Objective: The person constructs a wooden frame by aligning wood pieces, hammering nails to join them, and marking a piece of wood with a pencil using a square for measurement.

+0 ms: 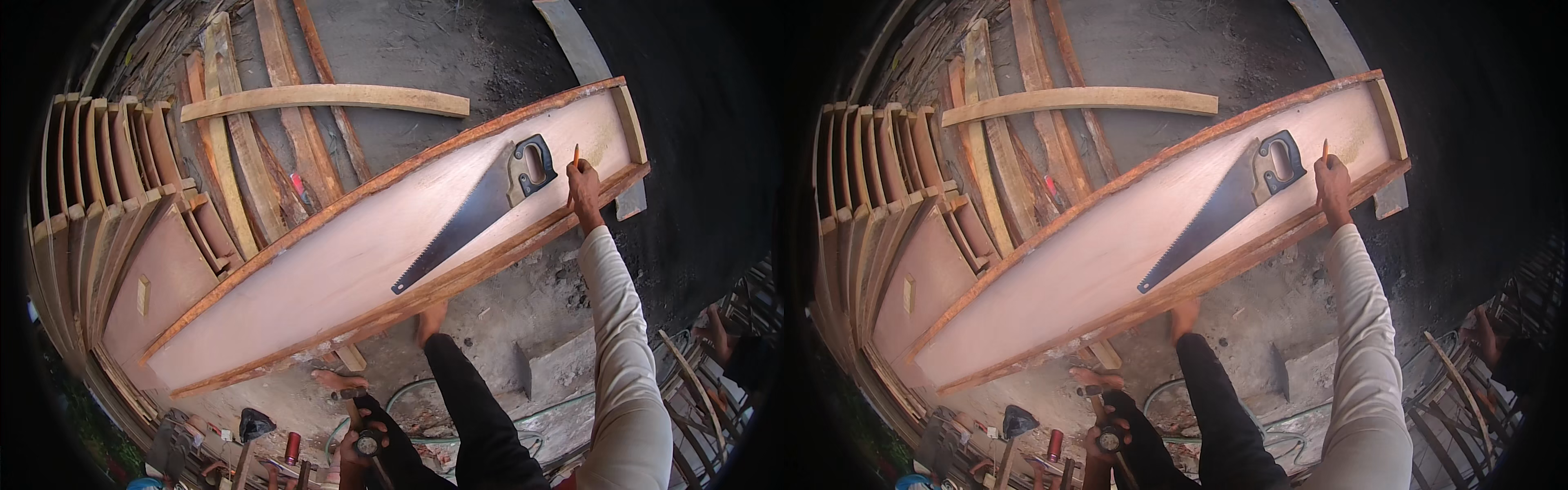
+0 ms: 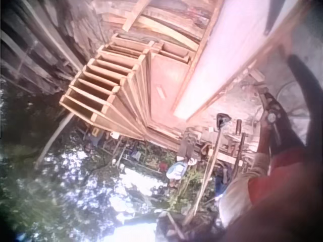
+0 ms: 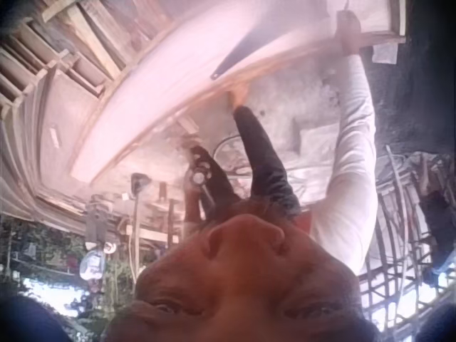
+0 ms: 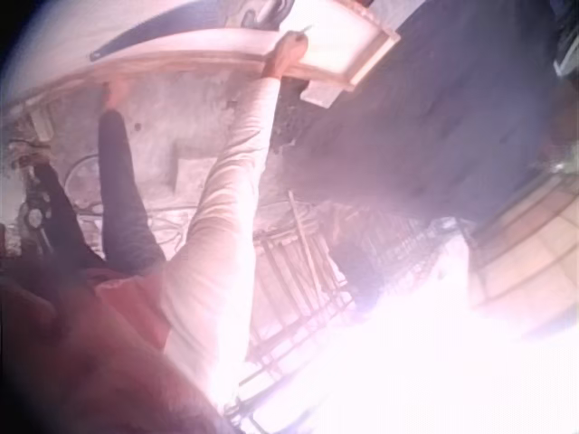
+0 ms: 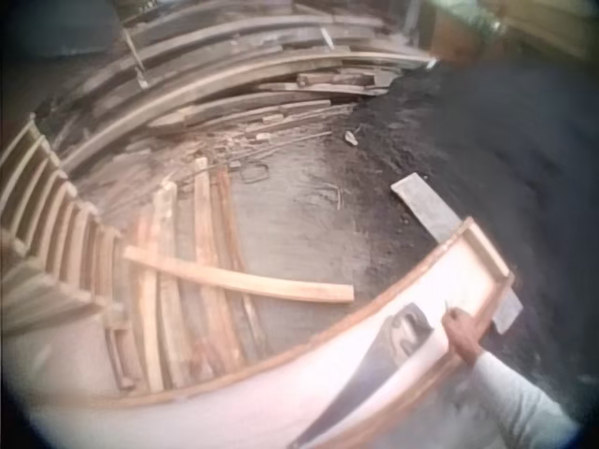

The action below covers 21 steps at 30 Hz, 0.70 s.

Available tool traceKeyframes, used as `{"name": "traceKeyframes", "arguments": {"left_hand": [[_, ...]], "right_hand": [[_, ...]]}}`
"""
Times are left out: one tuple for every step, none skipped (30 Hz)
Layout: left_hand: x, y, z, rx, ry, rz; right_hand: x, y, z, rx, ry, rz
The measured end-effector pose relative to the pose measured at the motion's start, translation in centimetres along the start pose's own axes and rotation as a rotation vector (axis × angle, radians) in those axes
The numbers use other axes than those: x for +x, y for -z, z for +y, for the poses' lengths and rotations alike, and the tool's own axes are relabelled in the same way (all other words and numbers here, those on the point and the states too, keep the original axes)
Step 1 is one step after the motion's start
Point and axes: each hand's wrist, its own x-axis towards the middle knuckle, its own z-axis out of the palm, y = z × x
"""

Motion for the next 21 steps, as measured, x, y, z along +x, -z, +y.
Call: {"name": "traceKeyframes", "arguments": {"left_hand": [[-0.9, 0.2, -0.8, 0.01, -0.001, 0.005], [-1.5, 0.5, -1.3, 0.022, 0.017, 0.006], [-2.4, 1.0, -2.5, 0.005, 0.013, 0.05], [-2.3, 1.2, -3.1, -0.028, 0.025, 0.029], [-2.4, 1.0, -3.6, -0.063, 0.023, 0.023], [-2.5, 0.9, -4.0, -0.098, 0.021, 0.016], [-2.5, 1.1, -4.3, -0.086, 0.009, 0.009], [-2.4, 1.5, -4.4, -0.073, 0.003, -0.001], [-2.1, 1.8, -4.4, -0.06, -0.002, -0.013], [-1.8, 1.6, -4.3, -0.054, -0.027, -0.007], [-2.4, 1.1, -4.3, -0.051, -0.062, 0.027], [-2.9, 0.9, -4.3, -0.049, -0.095, 0.06], [-3.5, 0.9, -4.0, -0.086, -0.097, 0.062], [-3.8, 1.4, -3.5, -0.121, -0.094, 0.06], [-4.6, 1.9, -3.7, -0.159, -0.096, 0.063], [-5.5, 2.7, -4.3, -0.208, -0.111, 0.073], [-5.9, 3.7, -4.5, -0.254, -0.121, 0.069], [-6.2, 4.8, -4.9, -0.301, -0.133, 0.062], [-6.8, 6.0, -5.7, -0.388, -0.152, 0.011], [-7.1, 7.2, -6.1, -0.435, -0.151, 0.001], [-7.3, 8.3, -6.4, -0.48, -0.15, -0.011]], "right_hand": [[-1.3, -0.4, -1.3, -0.134, 0.265, -0.016], [-2.9, -0.3, -2.0, -0.274, 0.521, -0.017], [-4.7, -0.6, -3.6, -0.288, 0.624, -0.155], [-4.4, -0.9, -2.7, -0.393, 0.709, -0.197], [-5.0, -1.3, -2.9, -0.48, 0.763, -0.177], [-5.7, -1.8, -2.9, -0.566, 0.817, -0.154], [-5.9, -2.2, -2.7, -0.624, 0.828, -0.146], [-5.9, -2.6, -2.0, -0.687, 0.835, -0.132], [-5.5, -3.1, -1.2, -0.75, 0.842, -0.116], [-4.8, -3.7, -0.5, -0.767, 0.813, -0.104], [-6.1, -4.4, -1.7, -0.693, 0.883, -0.126], [-7.4, -4.3, -2.9, -0.619, 0.95, -0.149], [-8.3, -4.1, -4.0, -0.624, 0.971, -0.249], [-9.0, -3.7, -4.8, -0.634, 0.988, -0.347], [-10.5, -3.5, -6.0, -0.63, 1.021, -0.4], [-12.3, -3.4, -7.1, -0.631, 1.054, -0.447], [-14.6, -3.8, -8.1, -0.608, 1.051, -0.503], [-17.3, -4.5, -9.3, -0.59, 1.049, -0.558], [-20.1, -4.9, -10.5, -0.58, 1.045, -0.605], [-22.8, -5.8, -11.1, -0.547, 1.065, -0.611], [-25.4, -7.1, -11.7, -0.548, 1.066, -0.627]]}}
